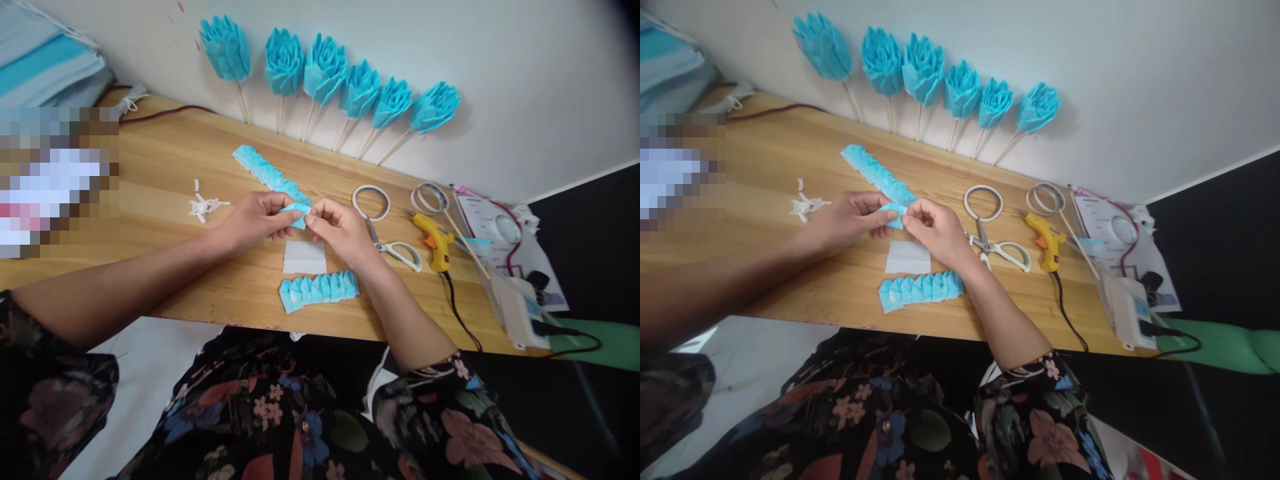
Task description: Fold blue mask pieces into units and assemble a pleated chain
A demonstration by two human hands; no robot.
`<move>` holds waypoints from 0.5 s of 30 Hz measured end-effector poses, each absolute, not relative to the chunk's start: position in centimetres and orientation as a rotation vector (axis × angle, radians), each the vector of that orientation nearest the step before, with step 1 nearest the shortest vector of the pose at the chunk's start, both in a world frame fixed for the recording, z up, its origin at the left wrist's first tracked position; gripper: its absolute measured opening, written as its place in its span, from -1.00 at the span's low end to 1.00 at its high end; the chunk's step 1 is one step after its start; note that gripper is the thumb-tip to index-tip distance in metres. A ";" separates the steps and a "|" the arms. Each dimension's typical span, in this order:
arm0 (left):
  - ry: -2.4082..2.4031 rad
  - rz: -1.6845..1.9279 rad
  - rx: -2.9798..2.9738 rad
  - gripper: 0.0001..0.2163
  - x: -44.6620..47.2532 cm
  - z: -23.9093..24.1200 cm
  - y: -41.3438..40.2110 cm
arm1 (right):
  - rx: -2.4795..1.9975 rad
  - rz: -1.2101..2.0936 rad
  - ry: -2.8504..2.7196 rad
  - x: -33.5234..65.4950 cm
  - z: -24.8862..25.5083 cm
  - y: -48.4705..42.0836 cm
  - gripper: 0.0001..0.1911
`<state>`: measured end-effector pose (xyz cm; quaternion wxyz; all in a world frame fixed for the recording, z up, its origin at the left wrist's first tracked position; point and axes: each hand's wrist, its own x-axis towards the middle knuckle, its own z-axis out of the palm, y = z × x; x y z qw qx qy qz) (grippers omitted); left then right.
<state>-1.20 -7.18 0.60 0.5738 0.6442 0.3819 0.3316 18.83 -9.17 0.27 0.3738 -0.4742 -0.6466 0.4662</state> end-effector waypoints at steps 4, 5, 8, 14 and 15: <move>0.883 0.760 1.501 -0.77 -1.3 0.6 -7.1 | -1.228 1.135 -1.689 18.7 0.0 -9.3 -0.75; 0.884 0.763 1.497 -0.79 -1.3 0.4 -7.0 | -1.224 1.123 -1.701 18.7 -0.1 -9.2 -0.77; 0.900 0.795 1.489 -0.81 -1.4 0.1 -6.8 | -1.198 1.099 -1.733 19.0 0.2 -8.9 -0.79; 0.951 0.924 1.405 -0.82 -1.6 -0.3 -6.0 | -1.302 0.773 -1.618 23.3 4.8 -8.1 -0.68; 0.946 0.956 1.386 -0.82 -1.6 -0.4 -5.9 | -1.321 0.708 -1.619 24.3 5.5 -8.4 -0.69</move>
